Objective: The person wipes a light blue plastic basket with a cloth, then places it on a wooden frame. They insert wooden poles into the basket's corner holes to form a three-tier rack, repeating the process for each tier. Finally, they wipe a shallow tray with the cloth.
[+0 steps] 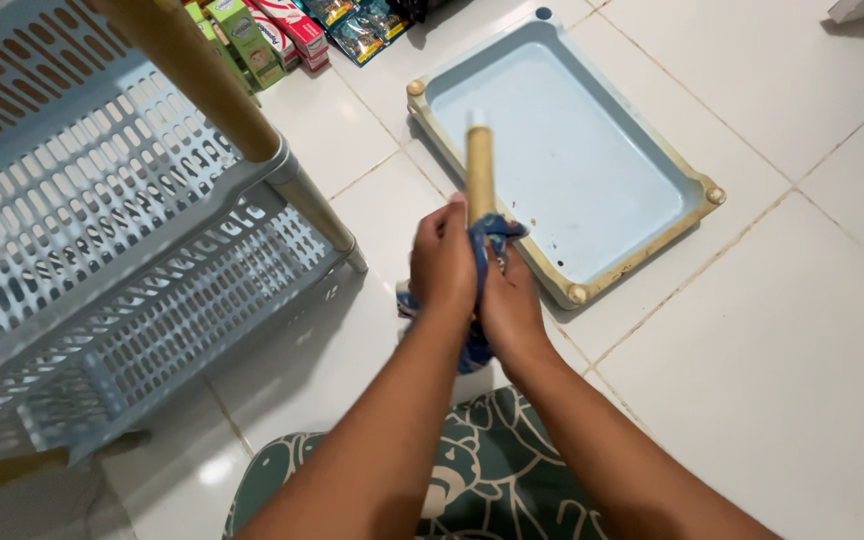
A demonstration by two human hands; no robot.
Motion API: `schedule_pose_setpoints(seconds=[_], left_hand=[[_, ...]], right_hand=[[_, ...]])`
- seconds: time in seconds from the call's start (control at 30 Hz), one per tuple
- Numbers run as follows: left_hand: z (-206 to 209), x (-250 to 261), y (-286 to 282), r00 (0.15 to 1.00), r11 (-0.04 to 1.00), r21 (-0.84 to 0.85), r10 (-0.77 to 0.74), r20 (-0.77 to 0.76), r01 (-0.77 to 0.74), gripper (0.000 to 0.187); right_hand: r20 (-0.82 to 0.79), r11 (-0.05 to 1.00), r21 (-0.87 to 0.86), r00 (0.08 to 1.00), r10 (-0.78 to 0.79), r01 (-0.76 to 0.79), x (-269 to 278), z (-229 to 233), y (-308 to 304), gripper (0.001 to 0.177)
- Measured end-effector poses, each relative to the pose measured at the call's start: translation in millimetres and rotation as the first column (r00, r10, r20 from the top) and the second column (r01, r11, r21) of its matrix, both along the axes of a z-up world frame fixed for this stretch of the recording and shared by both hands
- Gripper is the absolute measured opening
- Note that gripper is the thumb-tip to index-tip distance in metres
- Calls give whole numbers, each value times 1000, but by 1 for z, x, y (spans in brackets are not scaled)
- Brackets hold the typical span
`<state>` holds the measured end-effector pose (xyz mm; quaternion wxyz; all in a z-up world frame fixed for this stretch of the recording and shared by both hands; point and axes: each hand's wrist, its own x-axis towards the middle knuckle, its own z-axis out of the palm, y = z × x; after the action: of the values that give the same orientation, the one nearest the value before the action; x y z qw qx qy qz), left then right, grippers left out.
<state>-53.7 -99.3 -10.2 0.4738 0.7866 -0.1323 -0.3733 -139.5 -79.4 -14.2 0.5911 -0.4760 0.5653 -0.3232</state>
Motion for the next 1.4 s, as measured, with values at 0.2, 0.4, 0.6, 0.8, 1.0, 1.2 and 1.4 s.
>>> schedule_pose_setpoints(seconds=[0.2,0.4,0.6,0.8,1.0,1.2,1.4], left_hand=[[4,10,-2,984,982,-85,-171,-40,168,41],[23,17,18,996,993,-84,-74,55,79,43],[50,31,33,966,951,-241,-226,-124,192,49],[64,34,40,796,907,-410,-317,-515,96,50],[98,34,63,765,919,-387,-298,-571,68,63],[139,47,96,827,887,-424,-373,-421,184,71],[170,80,103,962,871,-470,-236,-140,145,49]], right_hand=[[-364,988,-148,931,-18,-38,-14,-25,-14,41],[-597,961,-182,800,59,-207,-29,-46,-35,40],[-600,934,-196,790,127,-299,-53,-47,-49,47],[87,924,-182,930,356,-337,-50,23,-7,61],[-233,640,-657,915,329,-397,-24,87,4,80],[-260,491,-714,840,476,-499,-7,108,-3,46],[-202,544,-717,877,437,-436,21,142,-10,39]])
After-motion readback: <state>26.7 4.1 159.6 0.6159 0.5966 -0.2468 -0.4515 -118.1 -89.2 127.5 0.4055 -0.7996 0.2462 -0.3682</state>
